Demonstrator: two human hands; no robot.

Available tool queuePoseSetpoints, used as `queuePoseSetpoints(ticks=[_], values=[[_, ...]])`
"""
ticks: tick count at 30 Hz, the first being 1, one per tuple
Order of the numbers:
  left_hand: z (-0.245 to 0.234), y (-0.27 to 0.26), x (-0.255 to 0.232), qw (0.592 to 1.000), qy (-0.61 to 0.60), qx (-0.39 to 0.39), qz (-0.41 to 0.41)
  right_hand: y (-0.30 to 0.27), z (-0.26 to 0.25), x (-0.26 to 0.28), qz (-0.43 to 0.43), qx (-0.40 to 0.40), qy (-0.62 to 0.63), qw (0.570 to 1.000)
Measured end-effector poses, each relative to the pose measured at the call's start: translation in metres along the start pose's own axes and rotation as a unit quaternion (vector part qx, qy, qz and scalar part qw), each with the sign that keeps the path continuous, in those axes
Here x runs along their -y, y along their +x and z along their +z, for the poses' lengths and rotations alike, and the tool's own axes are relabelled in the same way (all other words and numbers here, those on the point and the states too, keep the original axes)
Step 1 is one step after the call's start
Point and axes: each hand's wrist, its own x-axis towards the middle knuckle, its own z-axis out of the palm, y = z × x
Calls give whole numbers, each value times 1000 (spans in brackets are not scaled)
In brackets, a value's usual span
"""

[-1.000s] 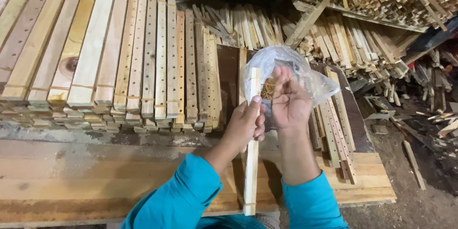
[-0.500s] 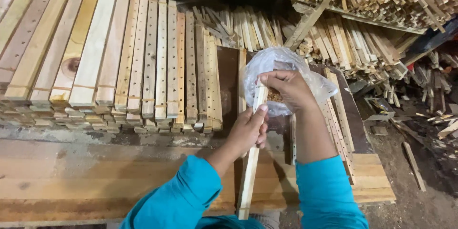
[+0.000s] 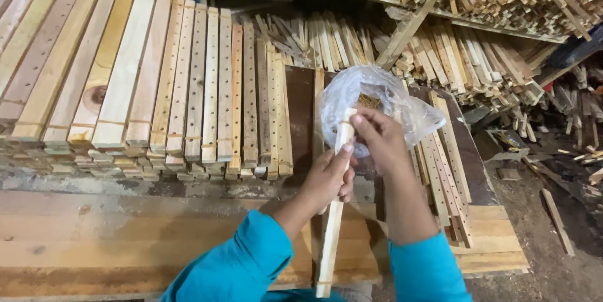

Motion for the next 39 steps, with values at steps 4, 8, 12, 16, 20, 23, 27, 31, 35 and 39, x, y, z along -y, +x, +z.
queuePoseSetpoints(ticks=[4, 8, 12, 16, 20, 23, 27, 31, 35, 39], values=[[-5, -9, -55, 999, 19, 25, -21, -32, -5, -43, -101, 41, -164, 980], [-11, -5, -79, 998, -44, -29, 45, -88, 9, -55, -87, 172, -16, 981], [-27, -17, -92, 986, -10, 37, 160, -85, 10, -63, -102, 191, -14, 976], [-14, -93, -167, 913, 253, -28, 320, -54, 33, 30, -136, 107, 29, 984], [-66, -95, -173, 740, 542, -120, 381, 10, 86, 35, -211, 90, -55, 972], [-81, -91, -174, 642, 668, -143, 347, 33, 127, 23, -202, 97, -64, 972], [-61, -92, -193, 592, 796, -89, 87, 66, 169, -12, -217, 131, -131, 958], [-80, -84, -161, 506, 805, -138, 279, 54, 153, 4, -152, 134, -228, 952], [-95, -76, -146, 481, 842, -112, 218, 25, 107, 44, -88, 139, -388, 907], [-99, -68, -133, 392, 834, -182, 344, 13, 73, 36, 172, 212, -496, 824]])
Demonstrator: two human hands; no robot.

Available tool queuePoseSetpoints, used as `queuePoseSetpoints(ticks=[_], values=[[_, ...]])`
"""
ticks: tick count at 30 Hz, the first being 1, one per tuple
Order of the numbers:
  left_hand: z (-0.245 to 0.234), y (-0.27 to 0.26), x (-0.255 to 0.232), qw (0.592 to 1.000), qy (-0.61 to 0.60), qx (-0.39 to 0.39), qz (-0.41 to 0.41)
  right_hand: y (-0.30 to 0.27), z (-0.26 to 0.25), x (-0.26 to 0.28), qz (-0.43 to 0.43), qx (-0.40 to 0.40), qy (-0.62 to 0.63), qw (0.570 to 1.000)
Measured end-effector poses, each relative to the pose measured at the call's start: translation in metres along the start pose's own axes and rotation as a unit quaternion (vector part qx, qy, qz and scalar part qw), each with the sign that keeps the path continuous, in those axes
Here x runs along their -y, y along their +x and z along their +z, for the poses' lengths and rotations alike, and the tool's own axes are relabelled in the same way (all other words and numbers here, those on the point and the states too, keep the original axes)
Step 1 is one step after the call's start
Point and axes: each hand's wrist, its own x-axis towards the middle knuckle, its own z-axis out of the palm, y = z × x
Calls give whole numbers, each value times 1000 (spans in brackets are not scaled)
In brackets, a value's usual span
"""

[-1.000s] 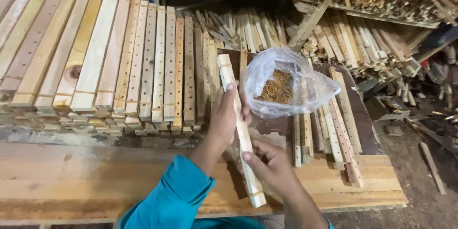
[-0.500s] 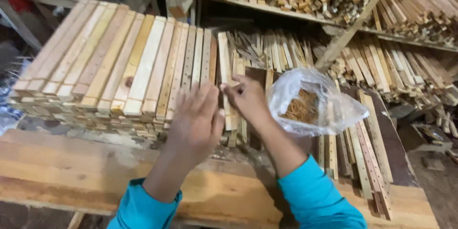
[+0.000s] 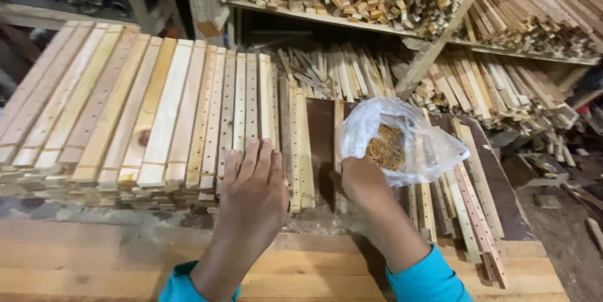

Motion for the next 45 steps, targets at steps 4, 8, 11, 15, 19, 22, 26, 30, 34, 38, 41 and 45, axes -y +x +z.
queuePoseSetpoints(ticks=[4, 8, 11, 15, 19, 22, 26, 30, 34, 38, 41, 45], values=[[10, -6, 4, 999, -15, 46, -16, 13, 22, -9, 132, -7, 241, 962], [3, -6, 8, 997, -39, 64, -7, 6, 29, -5, -106, -35, 79, 991], [-3, 0, 9, 999, -34, 11, 7, 52, 69, -17, -223, -126, 59, 965], [-6, 0, 11, 998, -45, 28, 18, 47, 76, -19, -277, -151, 16, 949], [-5, 2, 6, 1000, -8, 15, 0, 45, 73, -28, -301, -141, 18, 943], [-12, 4, 2, 997, 18, 71, 30, 41, 65, -36, -421, -175, 107, 884], [-11, 10, -6, 996, 12, 88, 19, 43, 27, -58, -262, -108, 97, 954], [-25, 16, -18, 994, 36, 96, 35, 37, -38, -85, -92, -219, 176, 955], [-16, 19, -57, 994, -74, 62, 59, 100, -44, -144, -85, -275, 80, 954], [11, -3, -123, 972, -141, 114, 150, 126, -33, -173, -16, -173, -46, 984], [18, -8, -159, 920, -203, 248, 227, 64, -48, -146, 9, -122, 64, 990], [45, -9, -186, 878, -254, 354, 201, 81, -23, -213, -235, -444, 34, 864]])
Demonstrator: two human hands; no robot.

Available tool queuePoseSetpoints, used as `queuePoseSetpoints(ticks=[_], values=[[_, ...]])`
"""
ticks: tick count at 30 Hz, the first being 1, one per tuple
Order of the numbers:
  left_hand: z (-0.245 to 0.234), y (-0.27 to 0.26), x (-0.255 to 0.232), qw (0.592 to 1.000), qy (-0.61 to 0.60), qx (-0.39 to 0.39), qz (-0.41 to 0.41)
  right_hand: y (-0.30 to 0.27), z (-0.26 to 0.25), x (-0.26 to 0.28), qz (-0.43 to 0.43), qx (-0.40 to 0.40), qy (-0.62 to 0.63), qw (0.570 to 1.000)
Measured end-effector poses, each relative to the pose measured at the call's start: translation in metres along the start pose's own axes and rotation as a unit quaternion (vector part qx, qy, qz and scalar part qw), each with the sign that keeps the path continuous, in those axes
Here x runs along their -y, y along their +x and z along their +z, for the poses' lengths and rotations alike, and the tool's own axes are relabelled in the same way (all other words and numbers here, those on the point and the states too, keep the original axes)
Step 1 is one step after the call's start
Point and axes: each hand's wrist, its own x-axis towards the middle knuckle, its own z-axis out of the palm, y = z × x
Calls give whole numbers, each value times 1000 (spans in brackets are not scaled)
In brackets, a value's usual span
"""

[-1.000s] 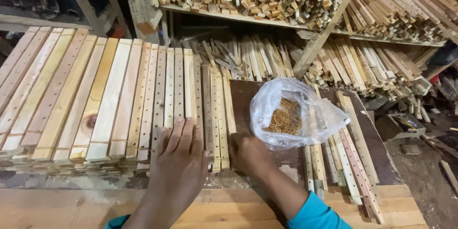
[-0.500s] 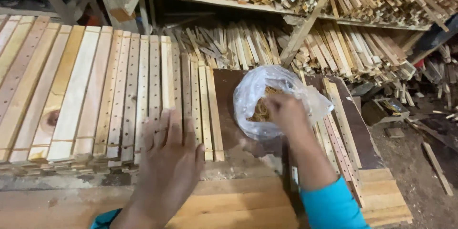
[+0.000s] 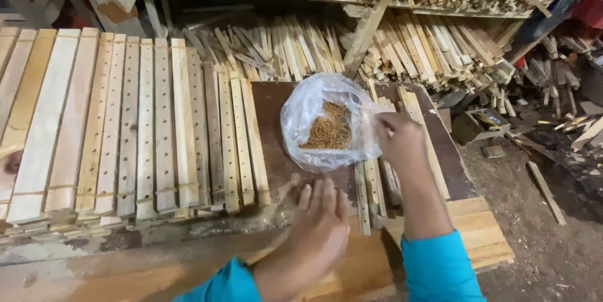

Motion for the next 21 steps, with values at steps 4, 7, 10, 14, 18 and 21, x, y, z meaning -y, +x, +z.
queuePoseSetpoints(ticks=[4, 7, 10, 14, 18, 21], values=[[-77, 31, -5, 962, -116, 189, -159, -26, -33, 1, 267, 65, -72, 959], [-10, 58, 18, 967, -57, 157, -191, -64, -33, 12, 276, 169, -205, 924], [63, 85, 40, 987, 27, -40, -154, -98, -12, 32, 285, 296, -42, 911], [59, 102, 52, 992, 21, -19, -123, -149, 43, -29, 169, 76, -213, 959], [81, 109, 67, 987, 4, -133, -91, -161, 48, -56, 259, 91, -205, 940], [97, 109, 80, 981, 49, -164, -87, -166, 51, -67, 272, 117, -230, 927]])
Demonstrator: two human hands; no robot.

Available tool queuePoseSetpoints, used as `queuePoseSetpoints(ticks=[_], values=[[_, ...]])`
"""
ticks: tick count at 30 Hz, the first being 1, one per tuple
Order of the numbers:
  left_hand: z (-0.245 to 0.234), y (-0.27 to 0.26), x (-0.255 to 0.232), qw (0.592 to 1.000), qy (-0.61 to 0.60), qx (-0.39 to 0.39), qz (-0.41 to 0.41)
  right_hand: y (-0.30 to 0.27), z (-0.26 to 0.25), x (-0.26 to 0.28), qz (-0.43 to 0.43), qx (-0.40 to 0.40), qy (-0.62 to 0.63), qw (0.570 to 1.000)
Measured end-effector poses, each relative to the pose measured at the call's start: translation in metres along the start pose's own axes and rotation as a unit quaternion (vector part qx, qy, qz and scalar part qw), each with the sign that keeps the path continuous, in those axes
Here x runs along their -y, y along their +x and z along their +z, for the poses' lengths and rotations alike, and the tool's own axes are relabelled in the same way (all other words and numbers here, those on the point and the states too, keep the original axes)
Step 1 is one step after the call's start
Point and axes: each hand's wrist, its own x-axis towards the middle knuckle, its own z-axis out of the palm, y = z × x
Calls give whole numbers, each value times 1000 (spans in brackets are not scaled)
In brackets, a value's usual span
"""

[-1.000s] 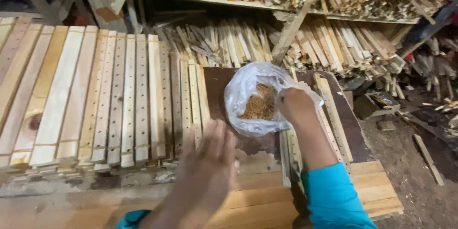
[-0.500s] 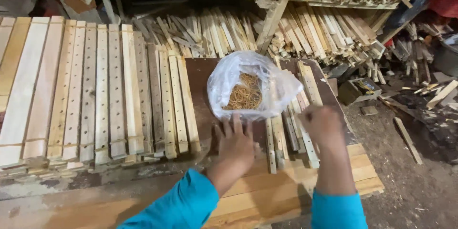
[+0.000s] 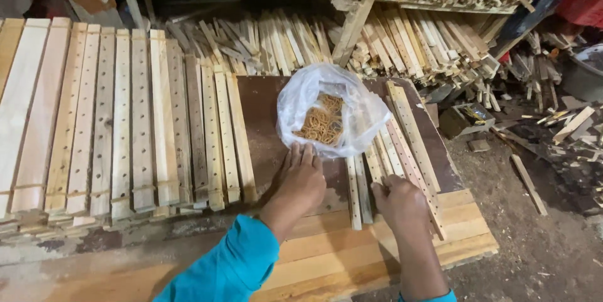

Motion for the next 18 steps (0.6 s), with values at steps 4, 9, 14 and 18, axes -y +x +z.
queuePoseSetpoints(ticks=[4, 9, 14, 18], values=[[-55, -12, -14, 999, 14, 40, 18, -19, -32, 7, 24, 2, 113, 993], [-109, -21, -61, 925, -376, -27, 48, -75, -99, 57, 211, 3, 679, 703], [-137, -28, -78, 844, -513, 125, -94, -135, -65, 94, 149, -49, 704, 692], [-159, -31, -73, 585, -770, 172, -187, -141, -82, 107, -62, -38, 624, 778]])
